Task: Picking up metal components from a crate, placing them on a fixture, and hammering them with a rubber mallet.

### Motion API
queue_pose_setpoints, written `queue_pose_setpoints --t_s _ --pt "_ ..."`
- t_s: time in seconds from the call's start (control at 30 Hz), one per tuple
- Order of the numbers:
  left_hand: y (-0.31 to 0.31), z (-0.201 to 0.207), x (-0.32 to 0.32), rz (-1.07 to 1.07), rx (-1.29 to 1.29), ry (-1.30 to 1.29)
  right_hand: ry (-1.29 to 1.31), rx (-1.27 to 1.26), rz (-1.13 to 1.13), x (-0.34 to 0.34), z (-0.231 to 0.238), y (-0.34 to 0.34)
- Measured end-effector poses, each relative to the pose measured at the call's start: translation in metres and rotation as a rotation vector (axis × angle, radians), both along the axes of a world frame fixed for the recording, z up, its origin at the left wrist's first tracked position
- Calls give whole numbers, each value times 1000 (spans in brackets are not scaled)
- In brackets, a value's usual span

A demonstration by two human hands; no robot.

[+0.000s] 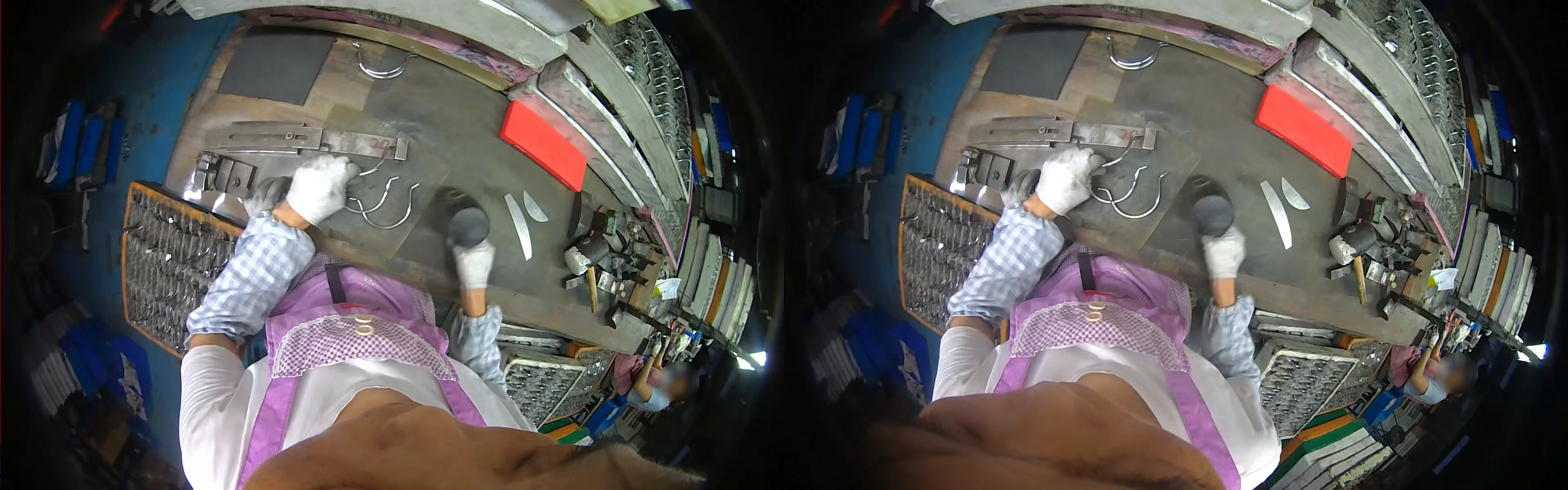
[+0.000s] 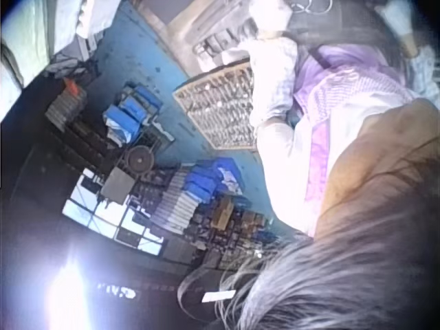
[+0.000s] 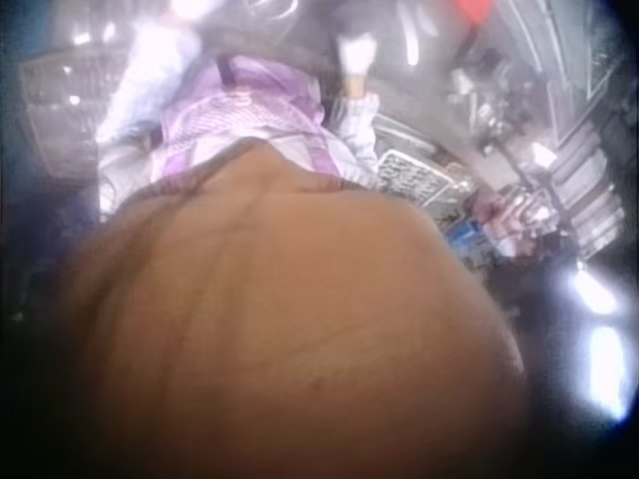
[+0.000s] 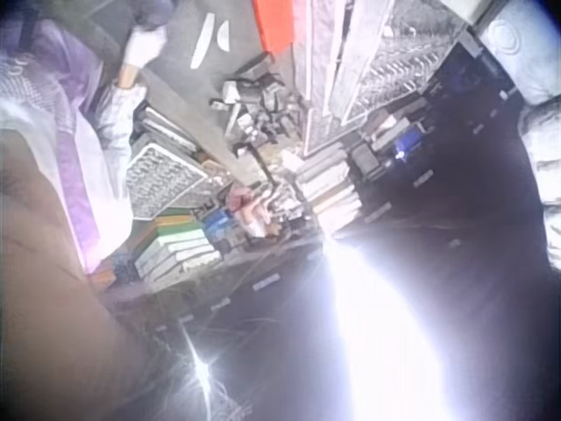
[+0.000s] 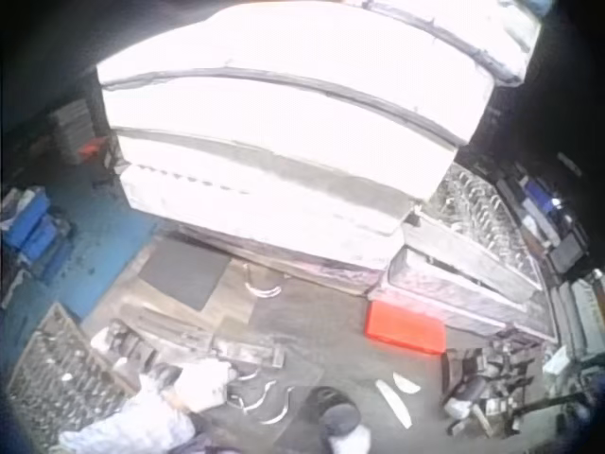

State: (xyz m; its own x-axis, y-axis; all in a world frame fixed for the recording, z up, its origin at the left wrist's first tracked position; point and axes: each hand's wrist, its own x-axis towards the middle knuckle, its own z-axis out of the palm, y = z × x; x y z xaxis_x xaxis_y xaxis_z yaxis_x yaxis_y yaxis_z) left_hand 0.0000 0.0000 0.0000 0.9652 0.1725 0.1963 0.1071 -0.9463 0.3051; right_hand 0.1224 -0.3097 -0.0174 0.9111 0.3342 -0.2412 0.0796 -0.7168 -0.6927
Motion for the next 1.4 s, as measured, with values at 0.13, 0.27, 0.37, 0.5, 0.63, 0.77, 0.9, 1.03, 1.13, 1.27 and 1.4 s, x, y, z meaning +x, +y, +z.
queue_pose_setpoints --t_s 0.13,0.27,0.37,0.5,0.63,0.77,0.9,1.03,1.13,1.27,1.4 --pt "-67 5 -1 27 -49 -64 -377 -423 -115 42 9 -12" --pt "-82 -10 13 103 115 69 -616 -492 72 51 34 -12" --pt "-82 -22 21 194 183 177 -929 -474 172 16 55 -14" --pt "-61 0 37 120 -183 427 -679 13 644 -44 43 30" --pt "-34 46 37 284 -288 506 -607 21 725 -72 22 90" --pt "-9 70 -8 323 -506 46 -565 -182 665 -79 14 129" --pt "-5 82 -117 474 -590 -212 -370 -176 830 -79 20 159" --pt "-3 70 -257 815 -431 -354 -559 -291 965 -79 30 167" --pt "14 40 -363 1133 -280 -227 -424 -131 727 -66 43 162" --pt "71 -6 -484 1493 -200 33 -173 208 617 -42 69 156" --pt "145 -66 -557 1659 -277 -190 62 336 480 -49 89 159"
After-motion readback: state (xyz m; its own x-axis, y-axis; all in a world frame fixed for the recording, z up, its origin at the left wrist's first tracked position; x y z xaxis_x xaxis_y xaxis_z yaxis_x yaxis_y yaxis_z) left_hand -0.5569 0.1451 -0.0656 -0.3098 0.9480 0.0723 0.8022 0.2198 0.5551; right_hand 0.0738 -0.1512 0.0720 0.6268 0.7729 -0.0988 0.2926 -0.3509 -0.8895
